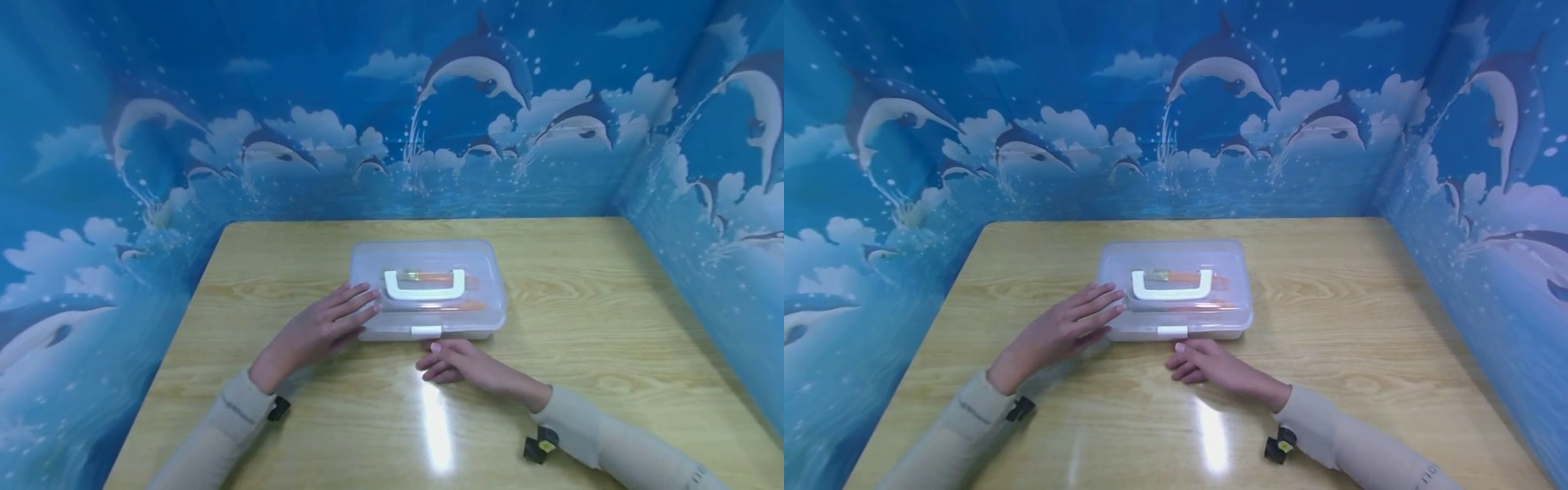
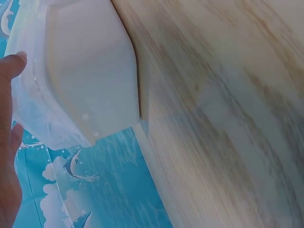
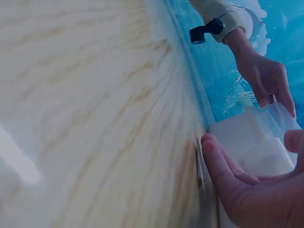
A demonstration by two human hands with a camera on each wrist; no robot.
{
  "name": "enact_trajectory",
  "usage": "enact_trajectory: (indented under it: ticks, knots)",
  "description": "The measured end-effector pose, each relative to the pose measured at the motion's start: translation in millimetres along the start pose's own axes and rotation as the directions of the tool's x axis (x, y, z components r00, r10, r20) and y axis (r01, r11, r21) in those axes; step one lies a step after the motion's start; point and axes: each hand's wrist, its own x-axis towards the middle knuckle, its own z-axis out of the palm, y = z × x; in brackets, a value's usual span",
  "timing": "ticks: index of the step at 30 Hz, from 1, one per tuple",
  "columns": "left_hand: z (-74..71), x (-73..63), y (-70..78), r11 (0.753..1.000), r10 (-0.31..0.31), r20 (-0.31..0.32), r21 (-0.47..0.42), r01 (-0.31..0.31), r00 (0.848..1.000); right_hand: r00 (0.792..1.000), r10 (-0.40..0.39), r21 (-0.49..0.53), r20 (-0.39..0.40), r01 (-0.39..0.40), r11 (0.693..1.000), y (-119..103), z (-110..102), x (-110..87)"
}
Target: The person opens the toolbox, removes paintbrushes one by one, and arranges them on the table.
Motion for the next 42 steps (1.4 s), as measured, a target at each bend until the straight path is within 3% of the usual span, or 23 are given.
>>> enact_trajectory:
  ticks: [6,19,42]
  knots:
    - [0.6,0.3,0.6,1.000,-0.002,-0.008,0.016,0.002,1.000,0.997,0.056,0.074,-0.056,-0.052,0.996,1.4,-3.2,2.6]
    - [5.0,-0.5,0.1,1.000,0.010,-0.045,0.017,-0.009,0.999,0.991,0.107,0.248,-0.079,-0.085,0.965,-0.3,-0.7,8.5]
    - [7.0,-1.4,2.5,1.000,-0.018,-0.051,-0.007,0.018,0.999,0.982,0.165,0.141,-0.097,-0.150,0.979,-7.7,-5.7,7.4]
